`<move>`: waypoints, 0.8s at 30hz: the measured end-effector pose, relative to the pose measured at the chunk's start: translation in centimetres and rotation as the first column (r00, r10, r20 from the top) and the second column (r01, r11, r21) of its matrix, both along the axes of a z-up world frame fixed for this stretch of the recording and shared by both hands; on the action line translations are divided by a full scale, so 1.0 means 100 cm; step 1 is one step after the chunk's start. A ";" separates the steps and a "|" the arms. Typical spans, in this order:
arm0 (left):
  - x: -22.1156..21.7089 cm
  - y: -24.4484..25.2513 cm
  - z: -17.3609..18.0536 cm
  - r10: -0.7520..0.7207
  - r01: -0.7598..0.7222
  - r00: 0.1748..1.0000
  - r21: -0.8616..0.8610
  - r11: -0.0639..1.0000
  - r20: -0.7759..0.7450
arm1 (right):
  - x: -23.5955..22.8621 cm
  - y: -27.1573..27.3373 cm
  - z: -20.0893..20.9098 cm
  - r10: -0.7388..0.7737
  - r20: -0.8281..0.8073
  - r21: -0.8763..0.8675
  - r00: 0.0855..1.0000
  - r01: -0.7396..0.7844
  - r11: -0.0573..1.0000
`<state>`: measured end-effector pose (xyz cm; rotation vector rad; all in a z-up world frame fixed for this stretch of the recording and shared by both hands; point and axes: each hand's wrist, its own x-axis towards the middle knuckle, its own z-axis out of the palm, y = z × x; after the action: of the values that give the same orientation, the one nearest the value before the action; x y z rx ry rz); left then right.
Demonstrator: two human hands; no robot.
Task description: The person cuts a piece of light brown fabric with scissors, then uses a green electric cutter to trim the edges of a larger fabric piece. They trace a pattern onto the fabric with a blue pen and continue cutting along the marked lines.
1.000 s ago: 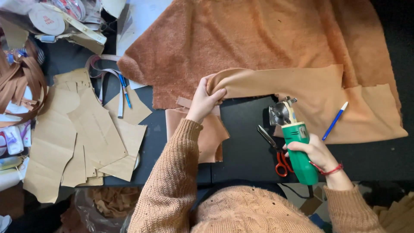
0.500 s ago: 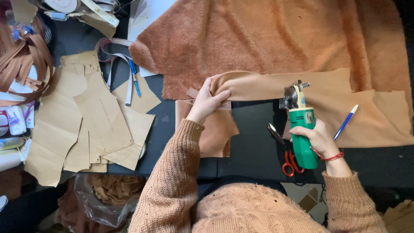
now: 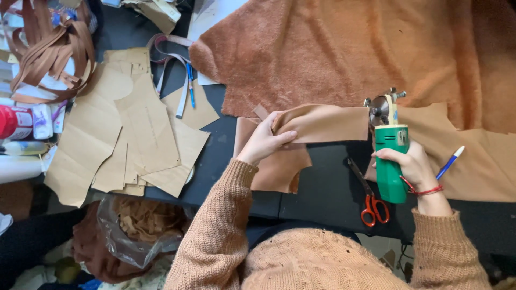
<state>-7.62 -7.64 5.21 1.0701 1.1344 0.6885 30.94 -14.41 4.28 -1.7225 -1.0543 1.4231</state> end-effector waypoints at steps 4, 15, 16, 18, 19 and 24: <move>-0.031 -0.044 -0.008 0.081 -0.079 0.996 0.066 0.995 -0.034 | 0.002 -0.007 -0.008 0.069 -0.068 0.023 0.995 -0.067 0.997; -0.292 -0.331 -0.042 0.855 -0.848 0.519 -0.122 0.515 0.004 | -0.034 -0.033 -0.062 0.287 -0.105 -0.277 0.952 -0.305 0.911; -0.313 -0.355 -0.051 0.879 -0.874 0.476 -0.120 0.471 -0.016 | -0.018 0.011 -0.152 0.332 -0.121 -0.288 0.936 -0.353 0.890; -0.362 -0.373 -0.075 0.979 -0.974 0.179 0.120 0.191 -0.102 | 0.066 0.030 -0.281 0.487 -0.116 -0.259 0.865 -0.500 0.826; -0.382 -0.379 -0.088 0.979 -0.976 0.173 0.119 0.185 -0.103 | 0.058 0.025 -0.276 0.492 -0.116 -0.260 0.863 -0.505 0.823; -0.478 -0.397 -0.218 0.738 -0.953 -0.069 0.263 0.150 -0.672 | 0.064 -0.003 -0.237 0.459 -0.168 -0.176 0.872 -0.485 0.856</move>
<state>-55.47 -47.31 -16.58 0.0267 2.6600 1.0855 37.31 -14.69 -19.41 -1.5530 -1.3635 1.9873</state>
